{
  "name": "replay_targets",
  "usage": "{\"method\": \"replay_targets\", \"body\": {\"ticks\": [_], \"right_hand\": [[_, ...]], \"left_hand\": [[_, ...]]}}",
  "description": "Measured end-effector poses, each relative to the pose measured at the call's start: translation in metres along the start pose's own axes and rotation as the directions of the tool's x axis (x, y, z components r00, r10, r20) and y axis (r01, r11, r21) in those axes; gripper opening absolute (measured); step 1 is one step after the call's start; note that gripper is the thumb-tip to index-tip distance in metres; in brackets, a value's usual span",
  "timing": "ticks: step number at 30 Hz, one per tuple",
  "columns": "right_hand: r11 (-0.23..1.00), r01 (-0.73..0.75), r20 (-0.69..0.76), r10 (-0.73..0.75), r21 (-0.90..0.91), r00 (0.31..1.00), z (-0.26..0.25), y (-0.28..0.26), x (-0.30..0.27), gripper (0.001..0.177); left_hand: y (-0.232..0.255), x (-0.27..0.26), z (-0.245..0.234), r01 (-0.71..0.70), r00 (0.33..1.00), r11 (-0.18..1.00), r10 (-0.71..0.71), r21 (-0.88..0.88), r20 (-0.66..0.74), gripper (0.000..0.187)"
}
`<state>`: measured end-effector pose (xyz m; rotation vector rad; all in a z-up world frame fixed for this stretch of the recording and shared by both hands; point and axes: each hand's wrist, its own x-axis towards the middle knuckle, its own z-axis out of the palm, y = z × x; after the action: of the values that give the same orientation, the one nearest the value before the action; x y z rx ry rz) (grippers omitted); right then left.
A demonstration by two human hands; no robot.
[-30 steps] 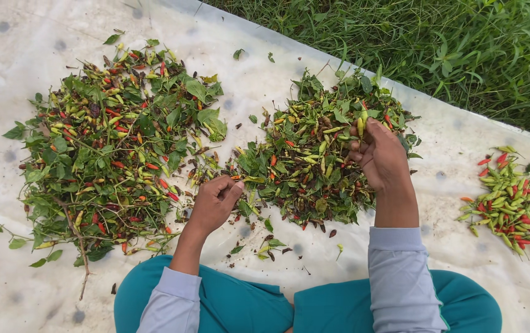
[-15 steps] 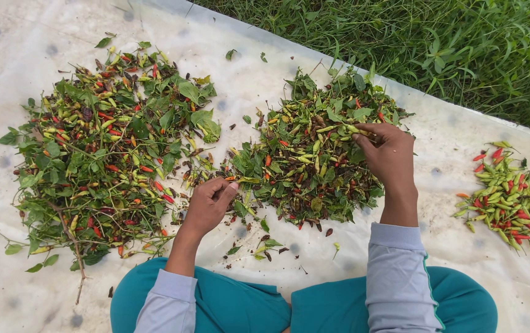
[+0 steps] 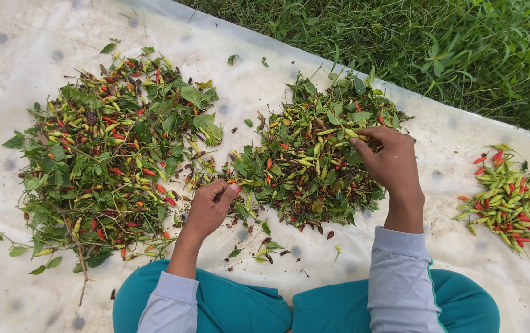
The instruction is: The person sits on a white plastic sheet outdoors and sorts through piles of harvested chilies mixed with leaves and stems. They pick individual chilies from the mixed piles and place them into a separate pile of sorted chilies on the right side.
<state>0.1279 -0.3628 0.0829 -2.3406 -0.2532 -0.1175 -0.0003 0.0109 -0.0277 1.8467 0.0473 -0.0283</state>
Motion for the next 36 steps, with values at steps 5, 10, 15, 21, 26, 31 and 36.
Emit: {"method": "replay_targets", "body": {"ticks": [5,10,15,21,26,31,36], "right_hand": [[0.997,-0.032,0.232,0.016,0.064,0.973,0.005,-0.047,0.001,0.015],[0.997,-0.036,0.615,-0.013,0.067,0.788,0.071,-0.082,-0.014,0.014],[0.965,0.167,0.748,-0.262,0.201,0.610,0.179,-0.054,-0.053,0.014],[0.973,0.182,0.664,-0.231,0.143,0.711,0.167,-0.047,-0.042,0.019],[0.981,0.183,0.259,-0.161,-0.062,0.952,0.064,-0.041,-0.002,0.020],[0.892,0.090,-0.135,-0.165,-0.443,0.977,0.030,-0.039,-0.006,0.049],[0.981,0.179,-0.128,-0.188,-0.075,0.974,0.051,-0.019,-0.004,0.042]], "left_hand": [[0.009,0.002,0.001,-0.003,1.000,1.000,0.003,-0.014,0.000,0.039],[0.005,0.000,0.002,-0.015,1.000,1.000,0.014,-0.006,-0.016,0.039],[-0.006,0.002,0.002,-0.025,0.999,1.000,0.025,-0.015,-0.023,0.038],[0.003,0.002,0.001,-0.014,1.000,0.999,0.013,-0.036,-0.026,0.039],[-0.005,0.001,0.003,-0.028,0.999,0.999,0.026,-0.037,-0.041,0.038],[0.007,-0.002,0.001,0.058,0.998,0.998,-0.059,0.031,0.015,0.042],[0.004,-0.001,-0.001,0.005,0.999,0.998,-0.007,-0.058,-0.042,0.038]]}}
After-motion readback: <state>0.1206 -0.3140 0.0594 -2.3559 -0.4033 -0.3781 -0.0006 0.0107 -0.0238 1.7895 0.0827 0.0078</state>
